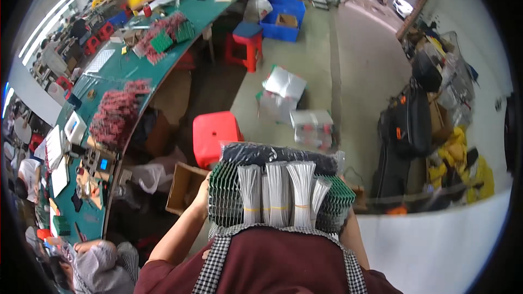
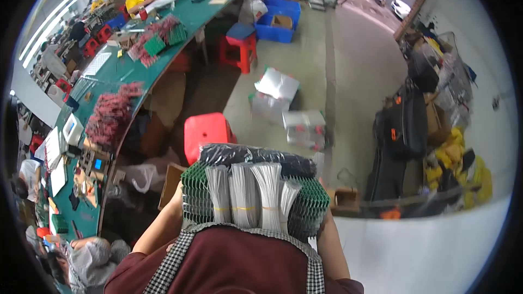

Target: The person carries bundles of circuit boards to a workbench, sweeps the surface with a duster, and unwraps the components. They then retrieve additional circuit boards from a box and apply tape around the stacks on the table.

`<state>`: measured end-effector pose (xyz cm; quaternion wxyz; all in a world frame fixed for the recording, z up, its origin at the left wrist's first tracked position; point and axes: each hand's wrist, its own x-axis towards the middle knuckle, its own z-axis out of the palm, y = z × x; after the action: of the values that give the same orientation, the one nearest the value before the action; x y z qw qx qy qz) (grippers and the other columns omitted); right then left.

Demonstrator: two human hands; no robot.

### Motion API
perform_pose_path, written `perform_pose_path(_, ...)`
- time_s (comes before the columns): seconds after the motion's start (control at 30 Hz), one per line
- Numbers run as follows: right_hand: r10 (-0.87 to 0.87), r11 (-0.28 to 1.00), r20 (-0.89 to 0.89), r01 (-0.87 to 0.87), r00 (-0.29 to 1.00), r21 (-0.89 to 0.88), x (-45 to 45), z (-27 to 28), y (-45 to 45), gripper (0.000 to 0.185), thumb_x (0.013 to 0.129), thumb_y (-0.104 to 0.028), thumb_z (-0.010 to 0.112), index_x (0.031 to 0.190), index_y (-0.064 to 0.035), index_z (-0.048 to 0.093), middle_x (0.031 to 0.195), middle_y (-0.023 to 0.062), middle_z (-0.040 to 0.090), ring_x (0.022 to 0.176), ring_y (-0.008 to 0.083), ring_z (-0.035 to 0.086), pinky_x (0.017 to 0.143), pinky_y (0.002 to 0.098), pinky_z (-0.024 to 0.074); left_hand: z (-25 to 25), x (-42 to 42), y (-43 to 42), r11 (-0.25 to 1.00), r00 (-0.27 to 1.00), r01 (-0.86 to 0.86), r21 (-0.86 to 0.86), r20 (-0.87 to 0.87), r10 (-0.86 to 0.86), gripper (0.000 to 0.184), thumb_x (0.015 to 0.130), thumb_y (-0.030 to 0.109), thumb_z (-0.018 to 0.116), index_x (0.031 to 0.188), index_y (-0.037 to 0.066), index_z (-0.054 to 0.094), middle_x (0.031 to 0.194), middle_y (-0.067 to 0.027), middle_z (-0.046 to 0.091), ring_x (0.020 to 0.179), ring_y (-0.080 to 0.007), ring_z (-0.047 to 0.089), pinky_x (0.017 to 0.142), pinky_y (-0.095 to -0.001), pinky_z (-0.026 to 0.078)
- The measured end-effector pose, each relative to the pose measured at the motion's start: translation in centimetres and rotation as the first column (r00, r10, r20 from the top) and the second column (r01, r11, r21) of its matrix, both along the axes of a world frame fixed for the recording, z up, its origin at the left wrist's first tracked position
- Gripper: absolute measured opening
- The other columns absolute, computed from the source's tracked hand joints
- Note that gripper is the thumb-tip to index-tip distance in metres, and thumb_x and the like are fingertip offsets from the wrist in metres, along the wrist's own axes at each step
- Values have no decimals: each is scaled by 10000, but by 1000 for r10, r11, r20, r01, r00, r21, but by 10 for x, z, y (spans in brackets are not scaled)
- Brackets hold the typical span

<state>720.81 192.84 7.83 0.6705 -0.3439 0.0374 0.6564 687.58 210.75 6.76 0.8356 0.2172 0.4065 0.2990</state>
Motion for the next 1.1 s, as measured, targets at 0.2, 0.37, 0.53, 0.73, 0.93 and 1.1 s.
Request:
perform_pose_path(0.2, 66, 998, 13, -66, 998, -4, 98, 17, 173, 549, 897, -512, 331, 1059, -42, 564, 969, 104, 618, 850, 235, 616, 764, 376, 507, 42, 98, 157, 991, 998, 56, -119, -31, -60, 340, 932, 307, 350, 1018, 65, 573, 887, -37, 625, 694, -139, 607, 632, -280, 518)
perform_pose_path(0.37, 88, 996, 1, -88, 996, 17, 160, 11, 303, 552, 896, -514, 332, 1062, -41, 563, 974, 106, 617, 853, 238, 616, 766, 381, 506, 37, 152, 275, 995, 994, 16, -95, 106, -6, 355, 929, 321, 364, 1086, 68, 559, 930, -36, 623, 762, -145, 605, 668, -283, 507)
perform_pose_path(0.53, 146, 989, 12, -146, 989, 36, 226, -2, 437, 555, 895, -516, 332, 1064, -41, 562, 978, 108, 616, 856, 240, 616, 768, 385, 505, 11, 191, 390, 997, 993, -50, -56, 102, 56, 333, 927, 264, 338, 1037, 46, 566, 952, -97, 613, 821, -204, 605, 729, -349, 515)
perform_pose_path(0.73, 236, 972, 20, -236, 972, 4, 270, 15, 576, 558, 893, -518, 333, 1067, -40, 561, 983, 111, 615, 860, 244, 615, 770, 390, 504, 42, 229, 491, 972, 955, -235, -23, -189, 227, 335, 913, 312, 374, 905, 64, 600, 792, -64, 625, 646, -172, 604, 574, -325, 516)
perform_pose_path(0.93, 261, 965, 0, -261, 965, -7, 285, -9, 705, 562, 891, -521, 334, 1071, -39, 560, 988, 114, 614, 863, 247, 614, 773, 395, 503, 27, 250, 623, 952, 980, -187, -243, 26, 199, 209, 912, 233, 421, 904, 93, 576, 775, -9, 595, 604, -101, 550, 535, -258, 470)
perform_pose_path(1.1, 297, 955, -7, -297, 955, -3, 272, -20, 857, 565, 890, -523, 334, 1073, -38, 559, 993, 116, 613, 866, 250, 614, 775, 399, 503, 15, 240, 774, 973, 969, -230, 23, -91, 231, 188, 913, 221, 424, 959, 94, 554, 777, -16, 577, 678, -96, 561, 585, -268, 481)
